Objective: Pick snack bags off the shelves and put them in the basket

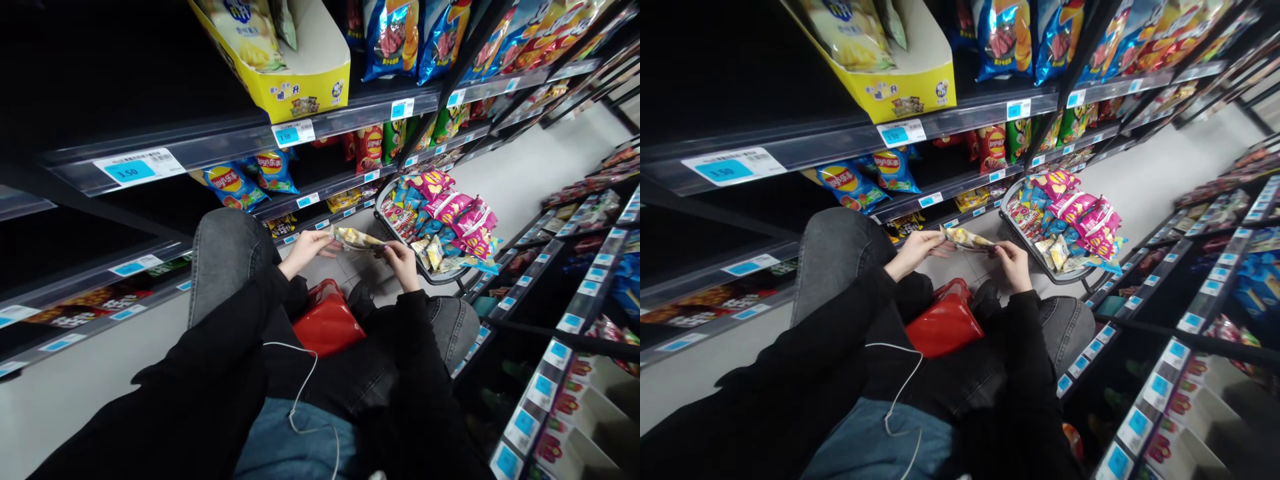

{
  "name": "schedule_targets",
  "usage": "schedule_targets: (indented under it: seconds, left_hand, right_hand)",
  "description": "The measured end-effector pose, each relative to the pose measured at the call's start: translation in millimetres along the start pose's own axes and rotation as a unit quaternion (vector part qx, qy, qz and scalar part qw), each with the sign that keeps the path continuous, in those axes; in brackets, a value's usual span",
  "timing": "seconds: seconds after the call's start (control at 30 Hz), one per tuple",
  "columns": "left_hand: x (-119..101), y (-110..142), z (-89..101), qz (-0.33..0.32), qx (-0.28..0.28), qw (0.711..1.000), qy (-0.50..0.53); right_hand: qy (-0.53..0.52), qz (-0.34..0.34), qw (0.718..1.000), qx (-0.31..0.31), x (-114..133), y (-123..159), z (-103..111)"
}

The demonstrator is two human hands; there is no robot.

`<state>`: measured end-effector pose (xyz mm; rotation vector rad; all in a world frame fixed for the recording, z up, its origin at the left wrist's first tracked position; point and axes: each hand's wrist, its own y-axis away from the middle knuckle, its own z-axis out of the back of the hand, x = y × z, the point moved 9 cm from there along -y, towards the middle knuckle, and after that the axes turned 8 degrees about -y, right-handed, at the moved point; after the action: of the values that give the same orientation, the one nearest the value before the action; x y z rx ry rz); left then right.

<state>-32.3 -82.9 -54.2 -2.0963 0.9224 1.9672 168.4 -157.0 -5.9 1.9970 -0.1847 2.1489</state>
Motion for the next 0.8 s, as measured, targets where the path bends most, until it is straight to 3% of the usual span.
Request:
schedule_targets:
  seconds: [0.1, 0.3, 0.53, 0.67, 0.8]
  left_hand:
    - [0, 0, 0.7, 0.000, -0.016, 0.999, 0.042]
    - [-6, 1, 3.9, -0.036, -0.047, 0.995, -0.079]
    - [-7, 0, 7.9, -0.017, -0.083, 0.995, -0.048]
    - [-15, 2, 13.6, -0.052, -0.100, 0.991, -0.065]
    - [-26, 6, 14.3, -0.116, -0.098, 0.976, -0.154]
  right_hand:
    - [-0.021, 0.002, 1.000, -0.013, 0, 0, 5]
    - [-0.029, -0.015, 0.999, -0.040, -14, -5, 3]
    - [-0.039, -0.047, 0.989, -0.133, -24, -4, 13]
    - [-0.028, -0.039, 0.993, -0.112, -20, -6, 13]
    - [0.071, 0.032, 0.993, -0.089, -5, -6, 18]
